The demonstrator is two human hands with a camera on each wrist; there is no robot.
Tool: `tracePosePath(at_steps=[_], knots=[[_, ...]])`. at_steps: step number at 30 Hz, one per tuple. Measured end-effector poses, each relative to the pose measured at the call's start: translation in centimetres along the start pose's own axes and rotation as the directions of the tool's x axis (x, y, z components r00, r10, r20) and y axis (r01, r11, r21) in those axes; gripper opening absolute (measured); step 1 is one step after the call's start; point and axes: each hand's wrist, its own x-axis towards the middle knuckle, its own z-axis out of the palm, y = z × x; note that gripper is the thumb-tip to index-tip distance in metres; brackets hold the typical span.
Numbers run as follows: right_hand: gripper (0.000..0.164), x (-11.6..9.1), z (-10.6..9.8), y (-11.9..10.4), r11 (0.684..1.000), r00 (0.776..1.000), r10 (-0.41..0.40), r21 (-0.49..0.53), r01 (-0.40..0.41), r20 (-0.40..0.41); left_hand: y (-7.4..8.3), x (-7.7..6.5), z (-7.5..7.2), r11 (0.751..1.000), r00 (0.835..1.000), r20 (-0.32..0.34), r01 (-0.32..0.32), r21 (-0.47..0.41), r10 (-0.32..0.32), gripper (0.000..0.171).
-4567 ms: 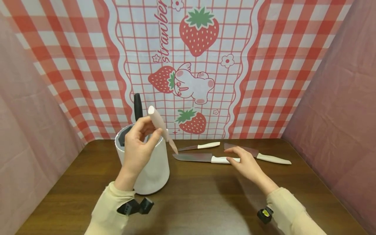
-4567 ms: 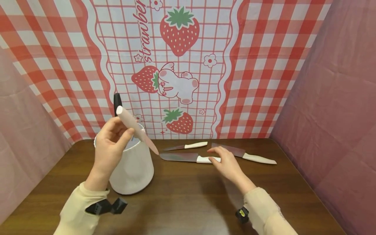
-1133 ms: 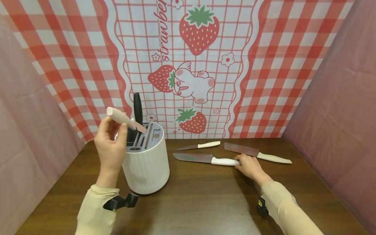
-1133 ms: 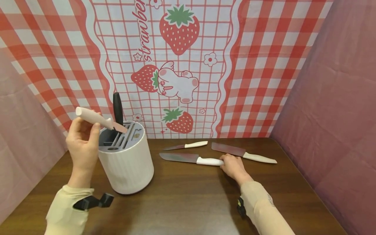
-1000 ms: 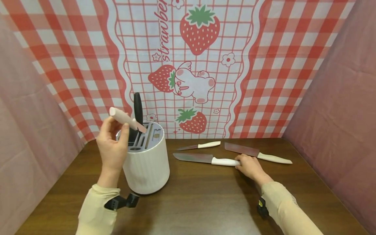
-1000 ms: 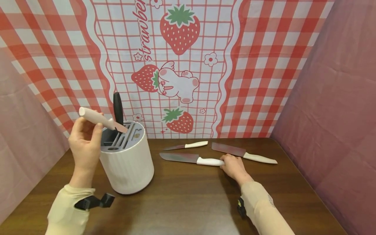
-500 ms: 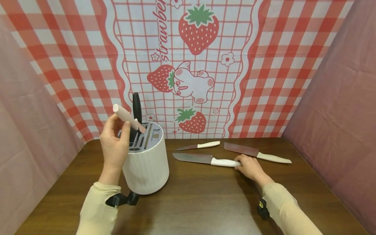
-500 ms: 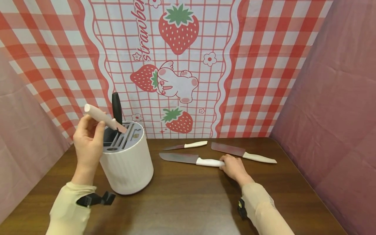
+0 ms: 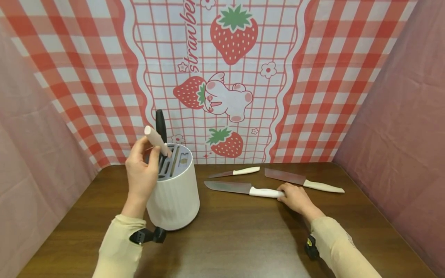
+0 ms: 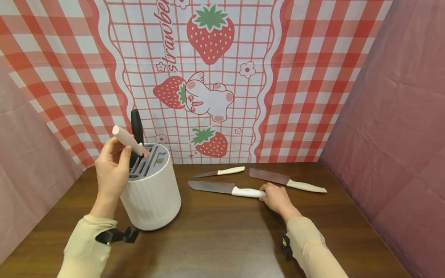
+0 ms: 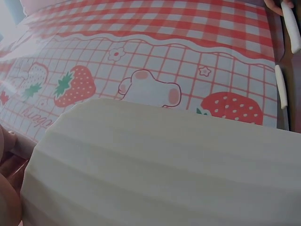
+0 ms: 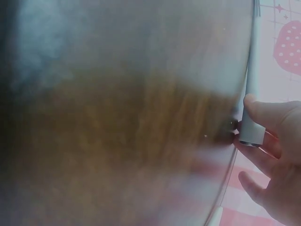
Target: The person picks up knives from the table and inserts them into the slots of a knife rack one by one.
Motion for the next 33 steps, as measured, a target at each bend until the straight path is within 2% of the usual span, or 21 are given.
tracePosePath(at_steps=[5, 15, 22, 33], knots=[[0.02, 0.1, -0.4, 0.0, 1.0, 1.0, -0.009, -0.001, 0.009, 0.013, 0.0, 0.1, 0.1, 1.0, 1.0, 0.007, 0.001, 0.017, -0.001, 0.025], [0.02, 0.1, -0.8, 0.2, 0.997, 0.997, 0.023, 0.073, -0.028, 0.078, -0.1, 0.2, 0.2, 0.997, 0.998, 0.047, 0.026, 0.075, -0.029, 0.024], [0.02, 0.1, -0.8, 0.3, 0.994, 0.993, 0.033, 0.096, -0.044, 0.114, -0.4, 0.1, 0.2, 0.989, 0.999, 0.052, 0.002, 0.146, -0.01, 0.026], [0.021, 0.1, -1.1, 0.3, 0.993, 0.994, 0.04, 0.106, -0.051, 0.105, -0.4, 0.0, 0.6, 0.978, 0.994, 0.107, -0.01, 0.21, -0.013, 0.027]])
